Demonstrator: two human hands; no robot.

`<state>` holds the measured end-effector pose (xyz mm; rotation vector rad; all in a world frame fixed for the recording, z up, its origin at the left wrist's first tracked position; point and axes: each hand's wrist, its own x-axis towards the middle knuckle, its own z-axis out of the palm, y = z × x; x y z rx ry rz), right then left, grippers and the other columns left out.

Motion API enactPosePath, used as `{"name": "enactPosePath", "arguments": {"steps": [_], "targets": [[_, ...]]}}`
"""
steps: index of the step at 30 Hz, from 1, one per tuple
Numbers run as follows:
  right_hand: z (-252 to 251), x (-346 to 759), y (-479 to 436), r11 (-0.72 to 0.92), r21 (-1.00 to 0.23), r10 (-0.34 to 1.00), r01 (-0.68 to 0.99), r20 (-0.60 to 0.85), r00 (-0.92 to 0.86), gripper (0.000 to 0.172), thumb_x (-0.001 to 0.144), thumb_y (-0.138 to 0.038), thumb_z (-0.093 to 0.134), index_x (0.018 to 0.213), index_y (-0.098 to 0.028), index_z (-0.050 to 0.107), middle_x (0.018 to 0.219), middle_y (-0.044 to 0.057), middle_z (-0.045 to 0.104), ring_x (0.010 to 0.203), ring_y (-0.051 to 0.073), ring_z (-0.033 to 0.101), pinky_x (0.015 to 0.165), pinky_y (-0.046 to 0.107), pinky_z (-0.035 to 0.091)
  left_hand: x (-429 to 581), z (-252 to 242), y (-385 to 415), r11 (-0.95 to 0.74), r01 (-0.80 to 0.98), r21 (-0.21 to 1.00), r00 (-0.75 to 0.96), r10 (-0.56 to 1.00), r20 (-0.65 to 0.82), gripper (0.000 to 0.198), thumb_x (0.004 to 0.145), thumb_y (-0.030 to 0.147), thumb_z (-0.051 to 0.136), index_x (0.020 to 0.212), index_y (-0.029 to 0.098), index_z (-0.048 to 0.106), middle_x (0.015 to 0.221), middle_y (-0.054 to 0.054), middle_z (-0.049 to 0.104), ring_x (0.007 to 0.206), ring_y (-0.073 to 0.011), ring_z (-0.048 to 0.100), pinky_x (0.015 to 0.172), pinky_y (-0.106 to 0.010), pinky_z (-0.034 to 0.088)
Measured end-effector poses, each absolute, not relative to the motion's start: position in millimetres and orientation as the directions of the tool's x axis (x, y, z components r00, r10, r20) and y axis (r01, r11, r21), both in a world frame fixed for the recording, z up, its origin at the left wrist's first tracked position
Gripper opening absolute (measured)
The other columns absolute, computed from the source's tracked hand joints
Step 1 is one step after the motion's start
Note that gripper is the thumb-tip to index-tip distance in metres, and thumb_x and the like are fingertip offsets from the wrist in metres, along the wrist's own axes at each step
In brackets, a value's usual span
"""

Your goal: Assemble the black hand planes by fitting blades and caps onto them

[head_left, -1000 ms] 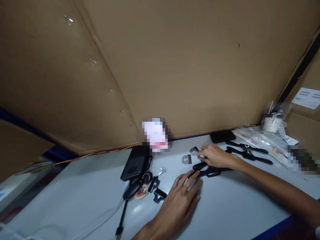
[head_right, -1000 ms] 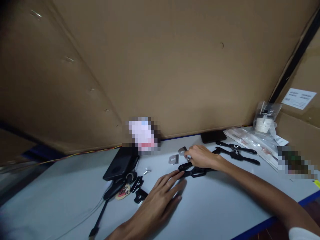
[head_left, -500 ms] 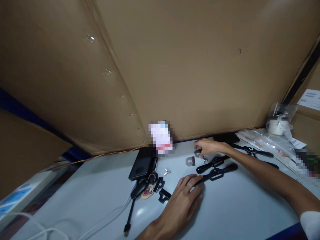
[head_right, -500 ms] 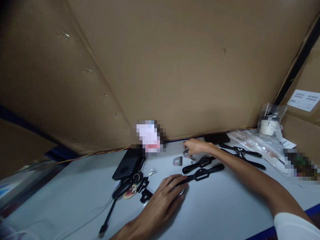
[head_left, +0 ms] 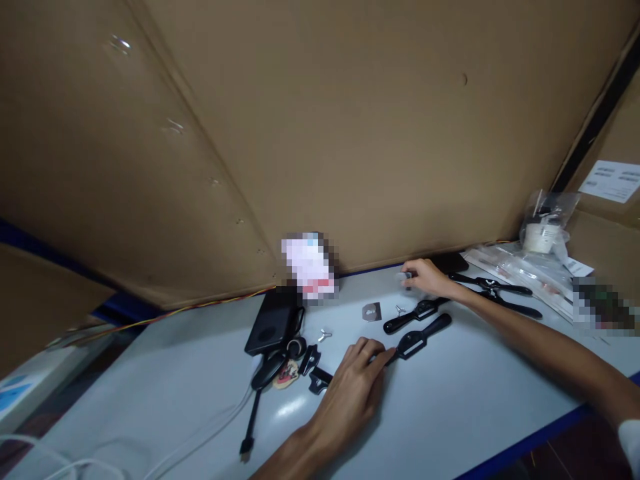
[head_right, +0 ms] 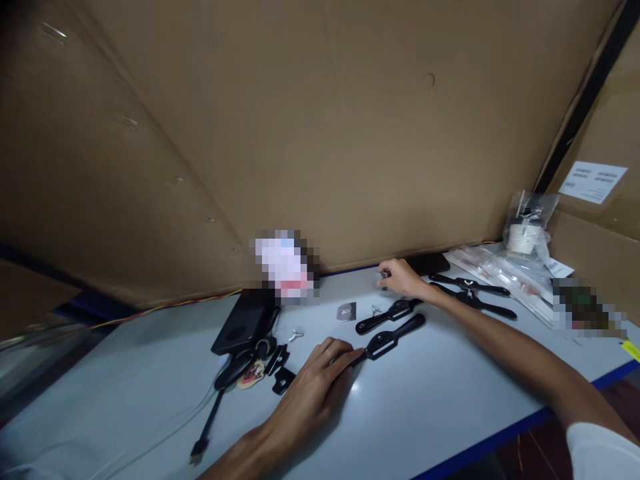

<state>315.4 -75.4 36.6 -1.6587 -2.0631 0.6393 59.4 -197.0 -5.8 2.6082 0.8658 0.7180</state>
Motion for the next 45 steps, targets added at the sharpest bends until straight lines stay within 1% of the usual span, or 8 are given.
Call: {"name": "enactPosePath", "arguments": {"steps": [4, 7, 11, 18, 23, 29, 37, 45], "targets": [[31.6, 321.2, -118.7, 0.068, -0.924, 0.961, 0.377, -0.041, -0.273, 0.017, 0.08, -0.031, 0.072, 0.082, -0.019, 0.059, 0.071, -0.001, 0.067, 0.063, 0.014, 0.062, 0.059, 0.025, 0.045, 59.8, -5.5, -198.0, -0.773, 0.501, 0.39, 0.705, 0.625, 0.334, 0.03, 0.103, 0.015, 0.049, 0.129, 0.019, 0.062, 0.113, -0.011, 0.065, 0.101, -0.0272, 0.059, 0.085, -0.044, 0.055], [22.9, 319.2, -147.0, -0.03, -0.984, 0.95, 0.174, -0.082, -0.301, 0.025, 0.073, -0.033, 0.076, 0.08, -0.02, 0.056, 0.069, -0.002, 0.065, 0.059, 0.013, 0.061, 0.059, 0.026, 0.047, 60.0, -5.6, -198.2, -0.778, 0.524, 0.348, 0.716, 0.623, 0.315, 0.034, 0.104, 0.018, 0.051, 0.137, 0.021, 0.059, 0.113, -0.01, 0.065, 0.099, -0.0268, 0.058, 0.084, -0.044, 0.055], [12.2, 314.8, -163.4, -0.06, -0.993, 0.96, 0.103, -0.085, -0.268, 0.029, 0.071, -0.028, 0.075, 0.096, -0.02, 0.062, 0.067, -0.005, 0.063, 0.057, 0.014, 0.063, 0.059, 0.028, 0.048, 58.6, -6.2, -196.6, -0.786, 0.538, 0.305, 0.727, 0.615, 0.304, 0.037, 0.103, 0.014, 0.05, 0.137, 0.021, 0.061, 0.109, -0.01, 0.064, 0.095, -0.0255, 0.057, 0.081, -0.042, 0.056], [17.7, 313.5, -177.6, 0.164, -0.931, 0.986, 0.327, 0.144, -0.083, 0.013, 0.088, -0.032, 0.064, 0.088, -0.02, 0.069, 0.075, 0.001, 0.071, 0.072, 0.018, 0.065, 0.068, 0.031, 0.047, 55.3, -0.4, -195.6, -0.803, 0.494, 0.333, 0.75, 0.588, 0.303, 0.054, 0.099, 0.002, 0.046, 0.147, 0.025, 0.054, 0.109, -0.007, 0.064, 0.1, -0.0227, 0.059, 0.084, -0.037, 0.057], [19.6, 307.9, -187.9, 0.145, -0.934, 0.988, 0.325, 0.116, -0.107, 0.011, 0.089, -0.032, 0.065, 0.089, -0.021, 0.067, 0.077, 0.0, 0.072, 0.076, 0.018, 0.068, 0.068, 0.029, 0.048, 55.1, 2.3, -198.1, -0.835, 0.484, 0.261, 0.759, 0.549, 0.35, 0.046, 0.1, 0.001, 0.041, 0.14, 0.019, 0.058, 0.108, -0.008, 0.066, 0.099, -0.0226, 0.059, 0.084, -0.036, 0.055], [19.8, 302.5, -194.3, 0.19, -0.877, 0.973, 0.442, 0.109, -0.201, 0.008, 0.09, -0.024, 0.063, 0.083, -0.021, 0.066, 0.076, -0.001, 0.067, 0.072, 0.016, 0.06, 0.068, 0.029, 0.046, 55.6, 3.7, -200.2, -0.869, 0.479, 0.127, 0.778, 0.487, 0.397, 0.04, 0.1, 0.002, 0.041, 0.132, 0.014, 0.061, 0.105, -0.008, 0.07, 0.09, -0.0221, 0.059, 0.08, -0.035, 0.053], [11.9, 302.7, -192.5, 0.301, -0.713, 0.948, 0.633, 0.152, -0.281, 0.013, 0.089, -0.013, 0.065, 0.08, -0.022, 0.065, 0.083, 0.001, 0.065, 0.082, 0.019, 0.06, 0.075, 0.032, 0.043, 54.0, 1.1, -200.0, -0.854, 0.483, 0.195, 0.774, 0.521, 0.36, 0.051, 0.096, 0.002, 0.041, 0.142, 0.02, 0.057, 0.109, -0.007, 0.071, 0.093, -0.0236, 0.059, 0.083, -0.037, 0.052], [9.2, 301.0, -195.3, 0.299, -0.743, 0.946, 0.599, 0.149, -0.288, 0.016, 0.092, -0.014, 0.062, 0.079, -0.022, 0.065, 0.08, -0.001, 0.065, 0.076, 0.016, 0.06, 0.071, 0.03, 0.043, 55.2, 0.1, -199.8, -0.842, 0.487, 0.233, 0.778, 0.539, 0.321, 0.07, 0.084, -0.002, 0.044, 0.147, 0.025, 0.054, 0.112, -0.008, 0.066, 0.096, -0.0252, 0.057, 0.086, -0.038, 0.048]]}}
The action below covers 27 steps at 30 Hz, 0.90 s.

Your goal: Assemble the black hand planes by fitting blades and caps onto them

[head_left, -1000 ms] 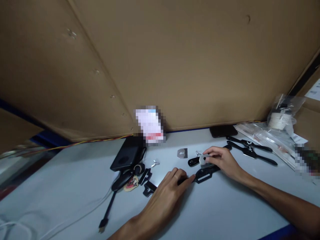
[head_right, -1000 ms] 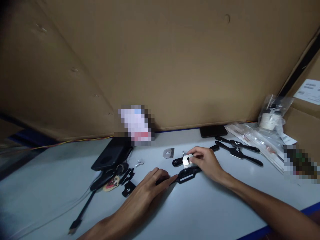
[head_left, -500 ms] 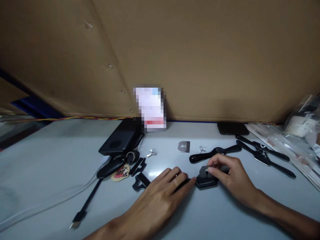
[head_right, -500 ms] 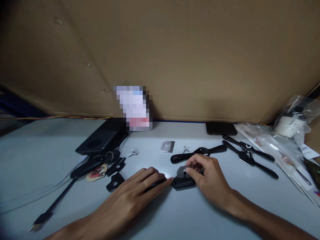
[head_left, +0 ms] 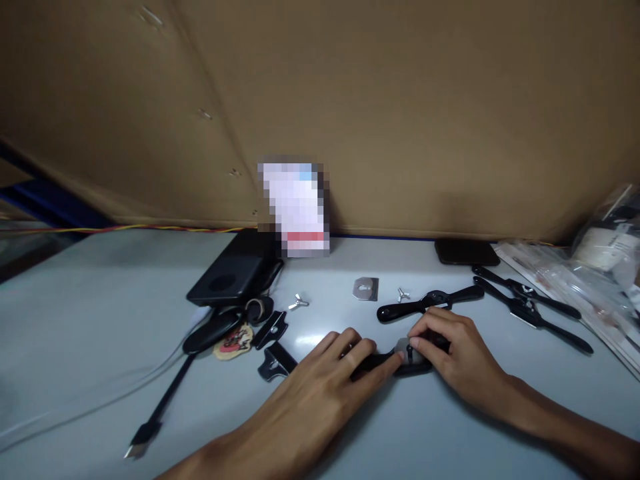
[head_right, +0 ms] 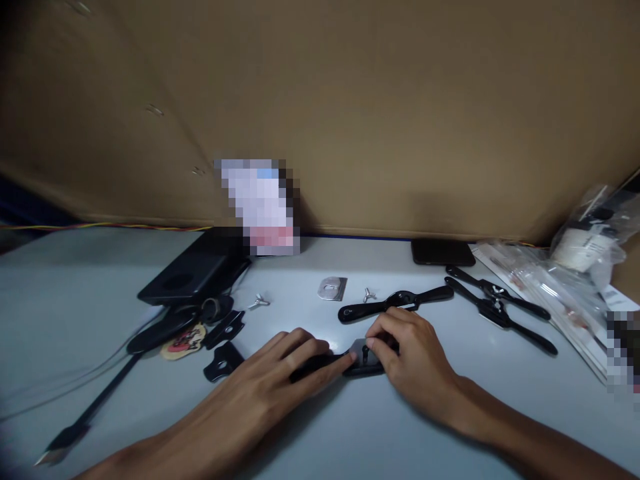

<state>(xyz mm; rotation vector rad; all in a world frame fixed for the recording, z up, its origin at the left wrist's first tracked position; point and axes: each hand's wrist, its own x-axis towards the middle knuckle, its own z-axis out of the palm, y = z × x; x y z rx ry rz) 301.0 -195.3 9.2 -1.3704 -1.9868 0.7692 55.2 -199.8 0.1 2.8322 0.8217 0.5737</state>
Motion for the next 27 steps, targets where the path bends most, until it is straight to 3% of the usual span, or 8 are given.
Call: {"name": "enactPosePath", "arguments": {"steps": [8, 14, 20, 27], "targets": [[8.3, 300.3, -195.6, 0.364, -0.7, 0.927, 0.615, 0.209, -0.311, 0.016, 0.096, -0.017, 0.061, 0.085, -0.022, 0.071, 0.08, 0.001, 0.066, 0.077, 0.017, 0.061, 0.07, 0.03, 0.044, 56.8, 2.0, -200.5, -0.84, 0.502, 0.208, 0.78, 0.543, 0.31, 0.073, 0.076, -0.003, 0.045, 0.142, 0.023, 0.058, 0.108, -0.009, 0.064, 0.09, -0.0259, 0.055, 0.079, -0.038, 0.048], [16.9, 306.7, -189.8, 0.449, -0.629, 0.888, 0.634, 0.395, -0.237, 0.02, 0.1, -0.023, 0.055, 0.089, -0.021, 0.072, 0.084, 0.004, 0.068, 0.077, 0.019, 0.064, 0.069, 0.032, 0.049, 57.0, 4.6, -200.8, -0.838, 0.505, 0.209, 0.782, 0.546, 0.301, 0.078, 0.069, 0.0, 0.049, 0.142, 0.024, 0.058, 0.111, -0.01, 0.063, 0.093, -0.0276, 0.055, 0.082, -0.039, 0.048], [19.6, 314.9, -183.9, 0.508, -0.553, 0.835, 0.66, 0.505, -0.22, 0.018, 0.1, -0.025, 0.056, 0.093, -0.022, 0.072, 0.086, 0.006, 0.071, 0.079, 0.021, 0.067, 0.069, 0.032, 0.052, 60.0, 10.8, -201.6, -0.835, 0.52, 0.179, 0.791, 0.55, 0.268, 0.073, 0.077, 0.002, 0.055, 0.147, 0.023, 0.052, 0.106, -0.008, 0.062, 0.093, -0.0262, 0.055, 0.081, -0.037, 0.046], [22.0, 311.1, -187.1, 0.653, -0.381, 0.697, 0.655, 0.641, -0.323, 0.013, 0.098, -0.018, 0.06, 0.097, -0.024, 0.072, 0.09, 0.005, 0.071, 0.083, 0.021, 0.068, 0.073, 0.034, 0.051, 63.4, 12.5, -201.5, -0.843, 0.531, 0.085, 0.802, 0.532, 0.271, 0.061, 0.085, 0.014, 0.063, 0.145, 0.02, 0.053, 0.106, -0.01, 0.061, 0.094, -0.0267, 0.055, 0.081, -0.038, 0.046]]}}
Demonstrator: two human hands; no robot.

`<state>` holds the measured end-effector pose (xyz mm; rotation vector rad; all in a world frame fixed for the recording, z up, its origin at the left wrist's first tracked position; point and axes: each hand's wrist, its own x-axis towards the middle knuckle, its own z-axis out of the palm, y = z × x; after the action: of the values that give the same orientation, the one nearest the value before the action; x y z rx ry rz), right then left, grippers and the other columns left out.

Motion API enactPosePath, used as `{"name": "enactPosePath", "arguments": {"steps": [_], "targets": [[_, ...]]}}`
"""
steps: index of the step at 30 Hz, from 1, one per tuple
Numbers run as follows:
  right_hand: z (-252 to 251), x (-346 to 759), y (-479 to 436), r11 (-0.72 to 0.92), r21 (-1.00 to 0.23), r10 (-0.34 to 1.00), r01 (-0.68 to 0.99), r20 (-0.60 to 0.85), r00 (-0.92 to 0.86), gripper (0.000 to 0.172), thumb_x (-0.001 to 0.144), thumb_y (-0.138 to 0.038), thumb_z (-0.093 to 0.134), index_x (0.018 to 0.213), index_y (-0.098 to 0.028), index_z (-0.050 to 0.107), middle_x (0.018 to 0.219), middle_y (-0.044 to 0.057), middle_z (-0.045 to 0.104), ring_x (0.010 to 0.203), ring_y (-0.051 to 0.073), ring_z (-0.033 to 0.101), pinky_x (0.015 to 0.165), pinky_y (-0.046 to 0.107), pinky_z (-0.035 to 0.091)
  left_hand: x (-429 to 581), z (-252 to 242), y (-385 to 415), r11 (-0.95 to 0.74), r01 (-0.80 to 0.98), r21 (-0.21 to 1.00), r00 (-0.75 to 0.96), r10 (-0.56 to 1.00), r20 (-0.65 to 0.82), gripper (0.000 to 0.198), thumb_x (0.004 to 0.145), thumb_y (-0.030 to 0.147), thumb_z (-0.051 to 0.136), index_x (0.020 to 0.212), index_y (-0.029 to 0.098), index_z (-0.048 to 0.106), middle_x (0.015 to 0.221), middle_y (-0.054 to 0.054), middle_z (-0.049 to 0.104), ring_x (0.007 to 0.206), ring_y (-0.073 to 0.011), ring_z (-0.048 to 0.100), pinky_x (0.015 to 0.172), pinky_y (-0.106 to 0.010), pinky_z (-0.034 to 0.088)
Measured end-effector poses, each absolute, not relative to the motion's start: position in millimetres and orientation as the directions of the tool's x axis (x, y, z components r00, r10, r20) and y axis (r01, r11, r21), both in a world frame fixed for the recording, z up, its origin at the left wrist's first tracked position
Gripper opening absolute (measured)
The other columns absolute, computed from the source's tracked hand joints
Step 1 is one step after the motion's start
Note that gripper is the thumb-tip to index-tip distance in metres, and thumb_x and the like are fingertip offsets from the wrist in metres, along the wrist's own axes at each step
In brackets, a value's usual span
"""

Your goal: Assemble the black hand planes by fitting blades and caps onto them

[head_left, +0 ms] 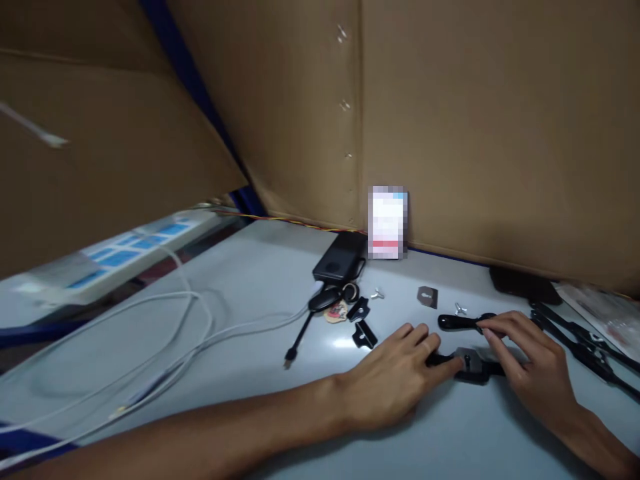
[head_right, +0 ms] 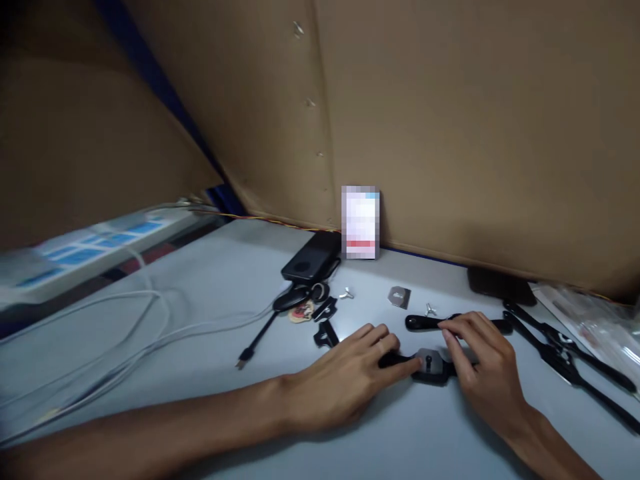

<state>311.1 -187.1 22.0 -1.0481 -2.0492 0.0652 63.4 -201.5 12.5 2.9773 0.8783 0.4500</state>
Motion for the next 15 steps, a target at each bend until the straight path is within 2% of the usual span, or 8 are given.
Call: {"name": "enactPosePath", "arguments": {"steps": [3, 5, 9, 10, 12, 15], "targets": [[32.9, 293.5, -182.8, 0.707, -0.346, 0.656, 0.617, 0.647, -0.389, 0.014, 0.097, -0.018, 0.06, 0.096, -0.024, 0.072, 0.087, 0.005, 0.07, 0.08, 0.021, 0.068, 0.072, 0.034, 0.052, 64.9, 11.1, -201.8, -0.842, 0.538, 0.042, 0.793, 0.523, 0.313, 0.054, 0.09, 0.017, 0.059, 0.144, 0.02, 0.055, 0.106, -0.011, 0.061, 0.093, -0.0271, 0.056, 0.08, -0.039, 0.047], [43.5, 271.8, -176.1, 0.722, -0.338, 0.665, 0.604, 0.58, -0.471, 0.016, 0.097, -0.018, 0.057, 0.092, -0.024, 0.071, 0.085, 0.005, 0.07, 0.079, 0.022, 0.067, 0.072, 0.035, 0.051, 65.7, 9.0, -200.6, -0.842, 0.538, 0.026, 0.783, 0.511, 0.353, 0.049, 0.092, 0.018, 0.057, 0.141, 0.02, 0.058, 0.111, -0.013, 0.063, 0.099, -0.029, 0.058, 0.083, -0.04, 0.048], [61.3, 209.1, -160.7, 0.708, -0.276, 0.706, 0.65, 0.296, -0.643, 0.017, 0.093, -0.014, 0.056, 0.088, -0.023, 0.069, 0.088, 0.006, 0.073, 0.08, 0.022, 0.067, 0.072, 0.035, 0.049, 65.6, -0.9, -195.5, -0.878, 0.47, 0.084, 0.809, 0.467, 0.356, 0.038, 0.088, 0.014, 0.057, 0.123, 0.014, 0.069, 0.107, -0.014, 0.071, 0.097, -0.0289, 0.064, 0.082, -0.04, 0.052], [63.5, 192.2, -158.2, 0.692, -0.235, 0.722, 0.682, 0.228, -0.654, 0.014, 0.089, -0.014, 0.06, 0.093, -0.023, 0.07, 0.092, 0.007, 0.075, 0.081, 0.023, 0.068, 0.071, 0.035, 0.047, 65.5, -4.5, -194.7, -0.886, 0.45, 0.114, 0.815, 0.46, 0.351, 0.036, 0.086, 0.013, 0.056, 0.12, 0.013, 0.07, 0.102, -0.013, 0.072, 0.093, -0.0276, 0.065, 0.08, -0.038, 0.052], [65.1, 161.7, -155.8, 0.673, -0.135, 0.739, 0.728, 0.068, -0.67, 0.01, 0.088, -0.02, 0.065, 0.096, -0.02, 0.071, 0.086, 0.01, 0.074, 0.073, 0.024, 0.067, 0.064, 0.034, 0.043, 65.6, -12.4, -194.9, -0.886, 0.432, 0.167, 0.812, 0.463, 0.356, 0.035, 0.085, 0.011, 0.056, 0.116, 0.013, 0.072, 0.097, -0.011, 0.075, 0.089, -0.0252, 0.067, 0.08, -0.035, 0.053], [63.1, 130.8, -156.8, 0.702, -0.065, 0.707, 0.71, -0.062, -0.705, 0.018, 0.085, -0.017, 0.066, 0.102, -0.016, 0.07, 0.083, 0.014, 0.073, 0.068, 0.024, 0.064, 0.059, 0.034, 0.037, 67.2, -22.2, -199.8, -0.822, 0.508, 0.256, 0.734, 0.569, 0.371, 0.035, 0.084, 0.01, 0.057, 0.112, 0.02, 0.074, 0.099, -0.006, 0.077, 0.089, -0.0226, 0.069, 0.082, -0.031, 0.052]]}}
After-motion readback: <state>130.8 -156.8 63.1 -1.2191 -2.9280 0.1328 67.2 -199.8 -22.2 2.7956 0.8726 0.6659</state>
